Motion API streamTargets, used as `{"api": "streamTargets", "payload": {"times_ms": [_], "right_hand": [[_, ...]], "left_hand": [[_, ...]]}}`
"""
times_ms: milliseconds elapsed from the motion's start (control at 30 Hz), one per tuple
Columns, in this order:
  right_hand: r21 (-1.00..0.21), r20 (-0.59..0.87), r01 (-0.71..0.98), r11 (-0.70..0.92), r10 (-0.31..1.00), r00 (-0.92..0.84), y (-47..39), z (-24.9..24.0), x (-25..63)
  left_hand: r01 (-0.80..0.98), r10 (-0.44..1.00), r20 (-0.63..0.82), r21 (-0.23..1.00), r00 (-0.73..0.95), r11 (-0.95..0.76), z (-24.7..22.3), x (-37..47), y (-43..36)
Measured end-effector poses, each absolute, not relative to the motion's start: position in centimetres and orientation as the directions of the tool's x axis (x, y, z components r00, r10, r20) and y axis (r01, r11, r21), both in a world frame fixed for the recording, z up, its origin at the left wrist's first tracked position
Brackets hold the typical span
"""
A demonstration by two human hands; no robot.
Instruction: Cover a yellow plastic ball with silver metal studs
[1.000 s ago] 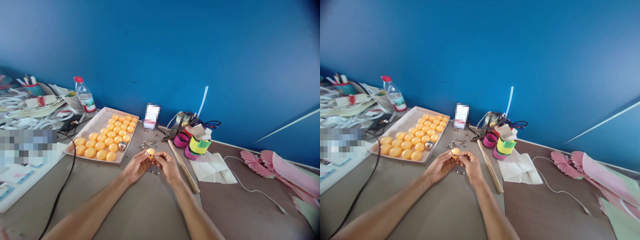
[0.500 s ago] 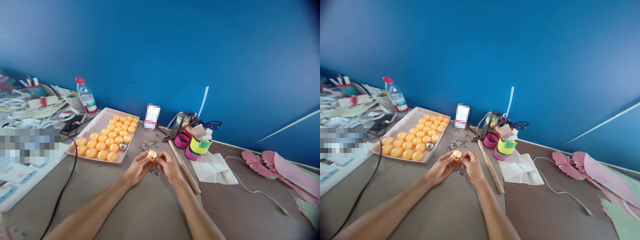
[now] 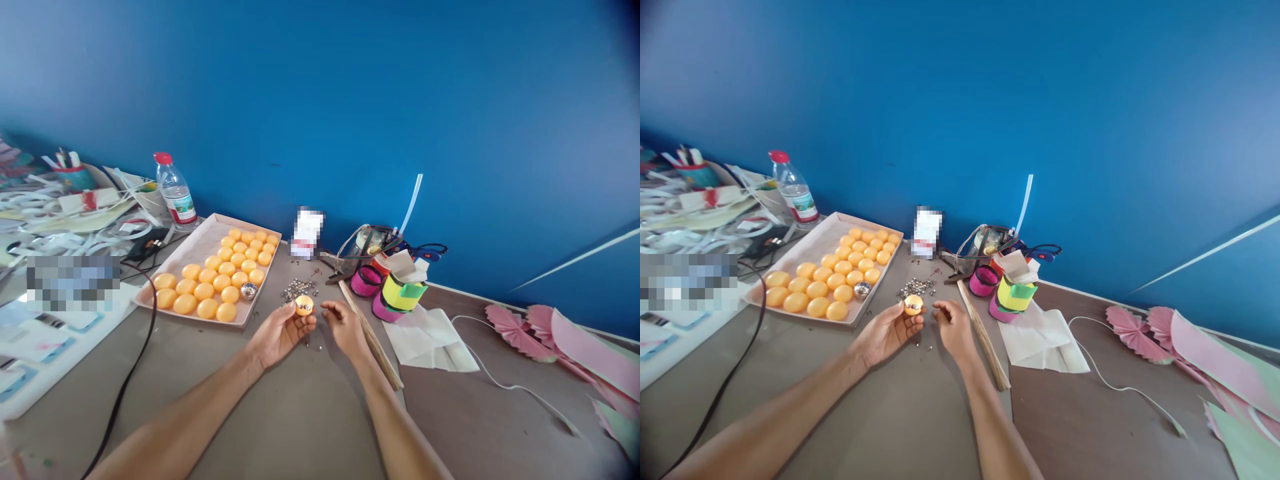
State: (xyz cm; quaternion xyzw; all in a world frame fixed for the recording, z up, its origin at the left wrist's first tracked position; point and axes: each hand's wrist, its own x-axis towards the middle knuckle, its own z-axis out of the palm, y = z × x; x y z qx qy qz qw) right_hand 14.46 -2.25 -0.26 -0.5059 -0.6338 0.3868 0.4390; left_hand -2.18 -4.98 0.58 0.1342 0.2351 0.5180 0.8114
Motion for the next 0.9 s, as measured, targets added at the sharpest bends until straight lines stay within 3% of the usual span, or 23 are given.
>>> {"api": "streamTargets", "payload": {"times_ms": [67, 200, 433, 533, 700, 800, 900], "right_hand": [[-0.831, 0.213, 0.465, 0.306, 0.947, -0.242, -2.5, -0.1, 14.6], [-0.660, 0.092, 0.622, 0.421, 0.868, -0.489, -3.2, 0.7, 14.4], [-0.541, 0.024, 0.674, 0.504, 0.810, -0.586, -3.7, 0.9, 13.7], [-0.596, 0.066, 0.641, 0.484, 0.825, -0.562, -3.7, 0.4, 13.4], [-0.839, 0.149, 0.443, 0.317, 0.915, -0.374, -3.2, 0.2, 13.9], [-0.964, 0.073, 0.235, 0.124, 0.974, -0.216, -2.9, 0.5, 14.3], [-1.000, -0.006, -0.007, -0.007, 0.986, -0.168, -2.9, 0.9, 14.2]], "left_hand": [[-0.788, 0.905, -0.223, 0.445, 0.362, 0.425, 0.6, -2.3, -4.9], [-0.796, 0.904, -0.205, 0.428, 0.375, 0.427, 0.5, -2.5, -4.7], [-0.813, 0.905, -0.219, 0.398, 0.364, 0.424, 0.5, -2.6, -4.5], [-0.815, 0.906, -0.220, 0.398, 0.361, 0.422, 0.6, -2.6, -4.5], [-0.808, 0.905, -0.227, 0.410, 0.359, 0.423, 0.6, -2.6, -4.5], [-0.800, 0.906, -0.233, 0.426, 0.354, 0.422, 0.5, -2.7, -4.5], [-0.786, 0.906, -0.250, 0.452, 0.342, 0.421, 0.4, -2.5, -4.6]]}}
